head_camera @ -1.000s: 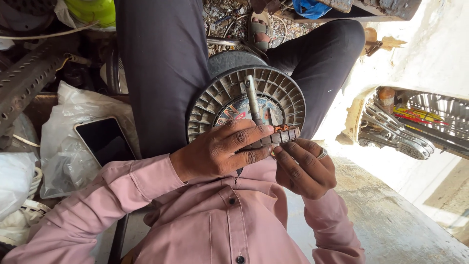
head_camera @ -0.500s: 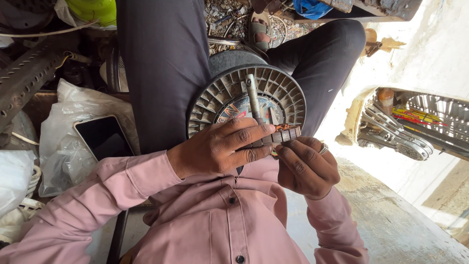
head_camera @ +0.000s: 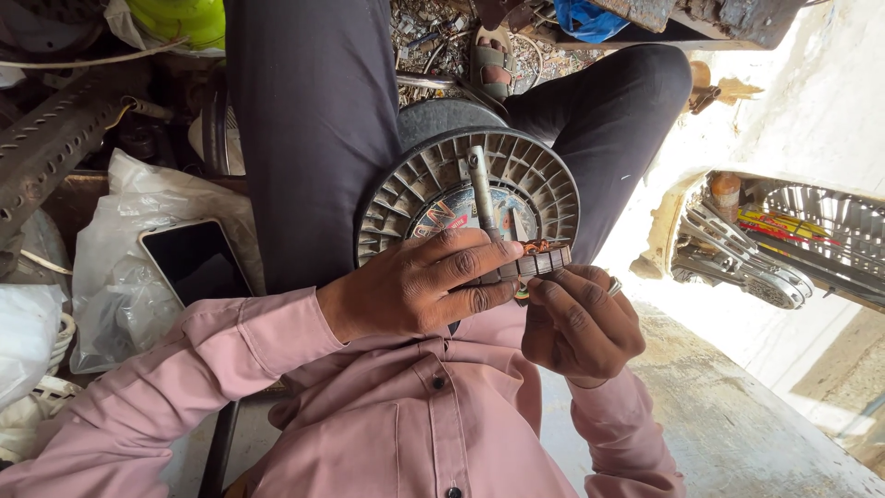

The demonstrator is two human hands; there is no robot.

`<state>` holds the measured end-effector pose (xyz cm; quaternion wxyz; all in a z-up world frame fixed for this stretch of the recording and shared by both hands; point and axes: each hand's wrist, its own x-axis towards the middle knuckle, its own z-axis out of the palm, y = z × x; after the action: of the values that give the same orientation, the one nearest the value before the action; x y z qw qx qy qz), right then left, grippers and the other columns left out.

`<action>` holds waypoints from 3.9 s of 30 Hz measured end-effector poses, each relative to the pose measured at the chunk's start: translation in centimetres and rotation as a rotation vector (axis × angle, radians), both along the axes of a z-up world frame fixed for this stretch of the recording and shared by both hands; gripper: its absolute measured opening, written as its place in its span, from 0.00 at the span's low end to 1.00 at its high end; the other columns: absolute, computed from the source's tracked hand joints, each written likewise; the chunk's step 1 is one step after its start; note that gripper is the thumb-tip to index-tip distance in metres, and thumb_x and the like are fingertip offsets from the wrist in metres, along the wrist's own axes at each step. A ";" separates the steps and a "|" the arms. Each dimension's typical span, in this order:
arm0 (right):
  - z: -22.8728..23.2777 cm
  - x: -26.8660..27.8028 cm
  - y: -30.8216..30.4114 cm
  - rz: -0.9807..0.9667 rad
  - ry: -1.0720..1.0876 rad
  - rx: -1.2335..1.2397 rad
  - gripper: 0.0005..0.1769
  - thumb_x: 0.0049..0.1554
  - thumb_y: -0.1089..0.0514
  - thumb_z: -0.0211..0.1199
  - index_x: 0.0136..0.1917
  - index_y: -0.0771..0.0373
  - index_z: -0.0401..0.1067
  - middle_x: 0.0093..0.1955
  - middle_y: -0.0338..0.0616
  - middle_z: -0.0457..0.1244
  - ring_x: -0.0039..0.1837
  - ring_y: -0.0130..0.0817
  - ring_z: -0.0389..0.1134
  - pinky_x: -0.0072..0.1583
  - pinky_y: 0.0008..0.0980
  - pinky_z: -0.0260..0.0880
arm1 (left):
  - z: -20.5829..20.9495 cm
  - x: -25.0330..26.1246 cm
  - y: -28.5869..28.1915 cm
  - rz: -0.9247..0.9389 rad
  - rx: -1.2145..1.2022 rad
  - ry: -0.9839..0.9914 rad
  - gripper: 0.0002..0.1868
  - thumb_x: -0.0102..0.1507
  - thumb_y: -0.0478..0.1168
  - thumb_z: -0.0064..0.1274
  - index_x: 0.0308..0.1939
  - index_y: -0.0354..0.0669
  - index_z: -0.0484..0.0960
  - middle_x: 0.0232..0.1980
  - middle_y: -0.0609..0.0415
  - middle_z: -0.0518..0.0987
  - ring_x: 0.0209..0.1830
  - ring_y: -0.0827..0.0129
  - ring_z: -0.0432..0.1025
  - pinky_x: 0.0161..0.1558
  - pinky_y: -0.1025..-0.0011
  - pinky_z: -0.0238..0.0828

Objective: The recorder is repairing and rewinding a ceiling fan motor assembly, using scissors to trim insulation and wires.

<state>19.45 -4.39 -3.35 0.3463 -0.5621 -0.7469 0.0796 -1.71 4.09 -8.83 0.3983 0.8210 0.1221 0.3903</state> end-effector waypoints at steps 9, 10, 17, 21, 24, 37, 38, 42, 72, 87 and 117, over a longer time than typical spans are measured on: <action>0.6 -0.5 0.2 -0.006 -0.060 0.000 0.10 0.47 0.75 0.62 0.45 0.72 0.77 0.39 0.54 0.68 0.39 0.40 0.73 0.41 0.33 0.73 | -0.3 0.1 -0.2 -0.008 -0.015 -0.005 0.13 0.68 0.34 0.60 0.56 0.37 0.84 0.70 0.47 0.69 0.66 0.59 0.69 0.65 0.66 0.75; 0.7 -0.5 0.2 -0.004 -0.060 0.000 0.10 0.47 0.75 0.62 0.45 0.72 0.77 0.39 0.54 0.68 0.39 0.40 0.73 0.41 0.33 0.73 | -0.3 0.1 -0.2 -0.007 -0.015 -0.005 0.13 0.68 0.34 0.60 0.56 0.37 0.84 0.70 0.47 0.69 0.66 0.59 0.69 0.65 0.66 0.75; 0.6 -1.0 -0.2 -0.064 -0.072 -0.021 0.10 0.48 0.76 0.64 0.44 0.71 0.77 0.37 0.54 0.68 0.38 0.40 0.72 0.39 0.32 0.70 | -0.1 0.1 -0.2 0.002 -0.006 0.001 0.14 0.66 0.34 0.60 0.55 0.37 0.85 0.69 0.46 0.70 0.65 0.58 0.70 0.64 0.65 0.75; 0.3 -1.2 -0.3 -0.086 -0.062 -0.008 0.09 0.48 0.76 0.64 0.44 0.71 0.76 0.38 0.53 0.68 0.38 0.40 0.71 0.40 0.34 0.72 | -0.4 0.2 -0.5 0.021 0.000 -0.024 0.13 0.68 0.34 0.60 0.56 0.36 0.86 0.69 0.46 0.69 0.64 0.58 0.71 0.64 0.65 0.75; 0.6 -1.6 -0.4 -0.112 -0.086 -0.012 0.09 0.49 0.76 0.64 0.45 0.73 0.76 0.38 0.53 0.68 0.39 0.43 0.72 0.40 0.33 0.71 | -0.3 0.0 -0.8 0.036 -0.010 -0.001 0.18 0.67 0.33 0.61 0.61 0.37 0.81 0.69 0.44 0.71 0.62 0.57 0.73 0.64 0.63 0.75; 1.1 -0.8 0.0 -0.029 -0.148 -0.020 0.10 0.48 0.76 0.66 0.46 0.72 0.77 0.40 0.54 0.68 0.41 0.44 0.74 0.41 0.35 0.73 | 2.9 2.4 -1.4 0.300 -0.618 -0.092 0.41 0.59 0.33 0.64 0.74 0.39 0.65 0.47 0.56 0.85 0.43 0.70 0.78 0.54 0.69 0.72; 1.3 -0.7 0.2 -0.010 -0.155 -0.036 0.10 0.49 0.76 0.66 0.46 0.72 0.77 0.40 0.53 0.68 0.41 0.44 0.74 0.42 0.35 0.74 | 3.1 2.5 -1.3 0.314 -0.614 -0.086 0.40 0.58 0.34 0.64 0.74 0.39 0.66 0.46 0.56 0.85 0.41 0.69 0.77 0.52 0.69 0.72; 2.3 -0.8 0.7 0.033 -0.211 -0.092 0.11 0.49 0.77 0.66 0.48 0.74 0.77 0.41 0.55 0.69 0.41 0.45 0.74 0.41 0.33 0.72 | 3.1 3.0 -1.5 0.349 -0.597 -0.086 0.37 0.59 0.33 0.64 0.72 0.42 0.69 0.44 0.56 0.86 0.40 0.70 0.78 0.48 0.72 0.72; 4.6 0.3 2.1 0.145 -0.058 -0.403 0.17 0.48 0.76 0.65 0.52 0.75 0.76 0.45 0.57 0.69 0.47 0.48 0.75 0.48 0.37 0.76 | 3.7 2.1 1.2 0.113 -0.786 -0.008 0.34 0.50 0.33 0.54 0.63 0.41 0.79 0.43 0.53 0.81 0.42 0.64 0.78 0.49 0.67 0.75; 0.8 0.2 -0.4 -0.315 1.033 -0.617 0.21 0.54 0.64 0.77 0.55 0.66 0.68 0.58 0.57 0.68 0.68 0.49 0.68 0.76 0.49 0.64 | 3.6 1.8 -0.7 0.229 -0.643 0.036 0.37 0.63 0.40 0.67 0.74 0.40 0.68 0.47 0.54 0.77 0.46 0.65 0.73 0.51 0.68 0.69; -2.9 -3.0 -2.3 -0.253 0.525 -0.165 0.11 0.59 0.55 0.69 0.53 0.49 0.70 0.68 0.43 0.61 0.69 0.51 0.66 0.68 0.54 0.73 | 2.2 2.3 -1.2 0.204 -0.542 -0.076 0.35 0.65 0.27 0.55 0.75 0.42 0.64 0.56 0.53 0.78 0.49 0.63 0.72 0.55 0.63 0.69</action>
<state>16.45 -6.71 -6.23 0.4880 -0.6371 -0.5469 0.2386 0.55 2.93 -6.65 0.5661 0.6531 0.2887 0.4118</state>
